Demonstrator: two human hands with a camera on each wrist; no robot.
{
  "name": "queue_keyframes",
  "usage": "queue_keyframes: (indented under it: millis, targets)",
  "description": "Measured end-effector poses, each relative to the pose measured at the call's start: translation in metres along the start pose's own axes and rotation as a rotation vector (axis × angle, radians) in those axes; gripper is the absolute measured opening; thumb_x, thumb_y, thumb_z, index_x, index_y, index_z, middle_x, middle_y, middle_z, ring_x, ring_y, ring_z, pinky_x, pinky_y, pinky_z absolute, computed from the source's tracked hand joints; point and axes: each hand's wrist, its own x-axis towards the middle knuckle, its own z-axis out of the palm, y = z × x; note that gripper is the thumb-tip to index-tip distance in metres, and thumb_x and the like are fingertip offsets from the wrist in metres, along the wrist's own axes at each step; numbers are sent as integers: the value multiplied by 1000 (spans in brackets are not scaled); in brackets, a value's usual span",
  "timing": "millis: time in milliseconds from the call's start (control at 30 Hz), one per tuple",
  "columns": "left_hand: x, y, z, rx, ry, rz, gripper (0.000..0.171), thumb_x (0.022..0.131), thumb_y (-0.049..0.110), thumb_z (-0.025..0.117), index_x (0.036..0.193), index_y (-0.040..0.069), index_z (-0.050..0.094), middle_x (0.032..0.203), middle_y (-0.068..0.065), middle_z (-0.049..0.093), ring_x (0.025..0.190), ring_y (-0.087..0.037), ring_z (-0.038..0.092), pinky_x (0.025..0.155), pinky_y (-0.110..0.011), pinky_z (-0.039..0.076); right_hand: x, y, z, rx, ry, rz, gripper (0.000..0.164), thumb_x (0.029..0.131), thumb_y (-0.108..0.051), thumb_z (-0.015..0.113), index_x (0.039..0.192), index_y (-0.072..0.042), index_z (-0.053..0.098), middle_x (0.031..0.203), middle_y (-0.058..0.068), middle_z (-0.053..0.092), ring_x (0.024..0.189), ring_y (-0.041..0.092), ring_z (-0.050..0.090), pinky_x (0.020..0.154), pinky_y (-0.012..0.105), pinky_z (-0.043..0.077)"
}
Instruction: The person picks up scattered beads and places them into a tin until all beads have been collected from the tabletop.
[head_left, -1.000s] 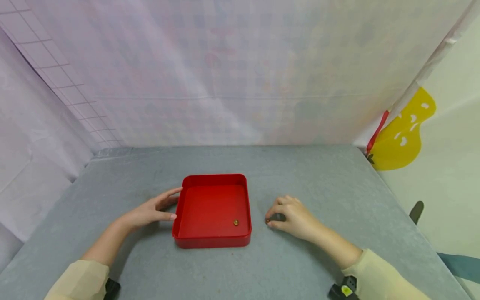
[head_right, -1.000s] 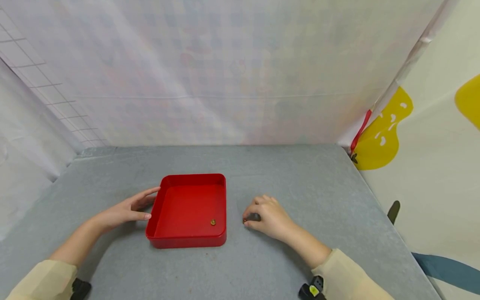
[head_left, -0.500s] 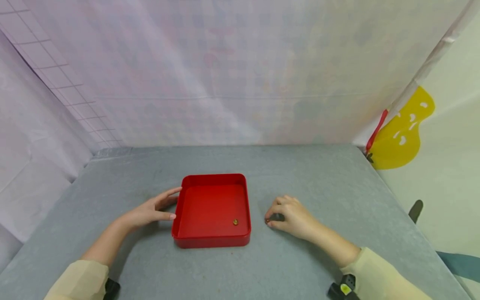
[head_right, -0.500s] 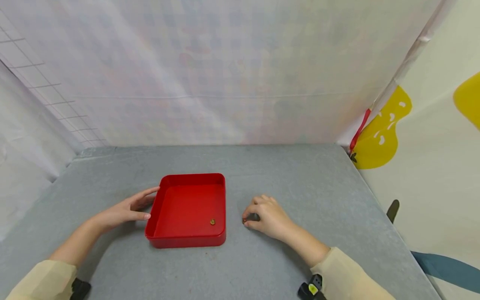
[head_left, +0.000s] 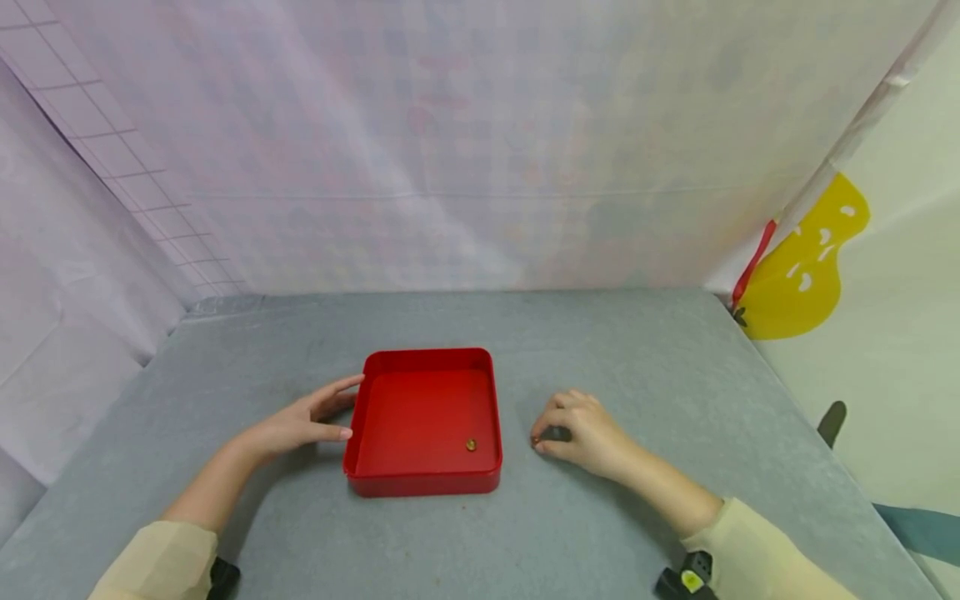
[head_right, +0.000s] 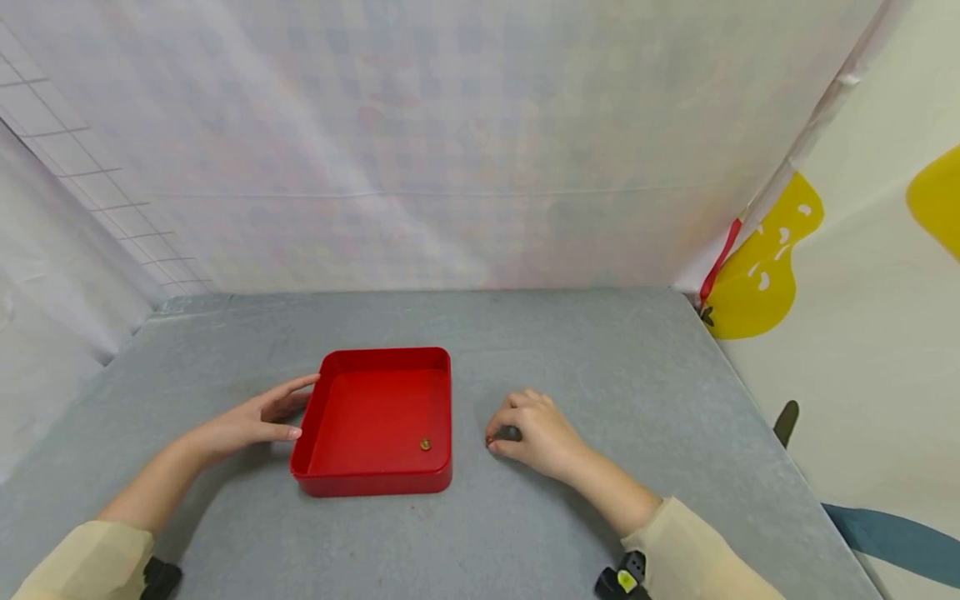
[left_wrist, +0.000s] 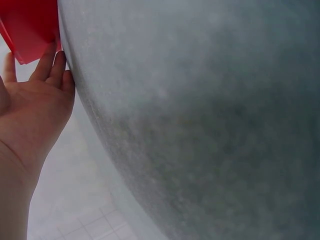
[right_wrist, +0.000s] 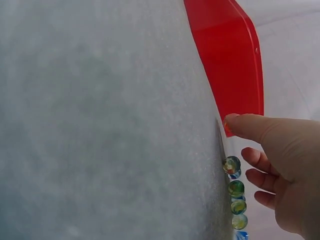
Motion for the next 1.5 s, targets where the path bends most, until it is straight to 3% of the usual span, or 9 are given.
queue_keyframes:
  millis: [400, 833, 1133, 1500]
  targets:
    - [0, 0, 0, -3, 4, -5, 77, 90, 17, 66, 153, 15, 21, 153, -20, 25, 138, -40, 22, 100, -57, 35, 1, -2, -4, 39, 52, 3, 14, 78, -22, 81, 88, -27, 74, 86, -13, 59, 85, 7, 48, 80, 38, 37]
    - [0, -1, 0, -4, -1, 2, 77, 91, 16, 65, 153, 15, 21, 153, -20, 25, 138, -40, 22, 100, -56, 35, 4, -9, -9, 118, 110, 11, 14, 78, -19, 81, 89, -25, 74, 88, -8, 62, 83, 16, 51, 76, 35, 37]
    - [-1, 1, 0, -3, -2, -2, 77, 91, 16, 66, 153, 16, 21, 153, -20, 24, 138, -40, 22, 99, -56, 36, 9, -14, -11, 125, 137, 20, 14, 79, -21, 80, 90, -27, 74, 89, -11, 61, 87, 8, 49, 78, 35, 39]
    - [0, 0, 0, 8, -9, 11, 77, 91, 16, 65, 154, 15, 20, 153, -20, 24, 138, -40, 22, 100, -57, 35, 18, -24, -13, 171, 141, 44, 16, 80, -17, 79, 93, -24, 74, 91, -6, 62, 88, 19, 51, 79, 38, 38]
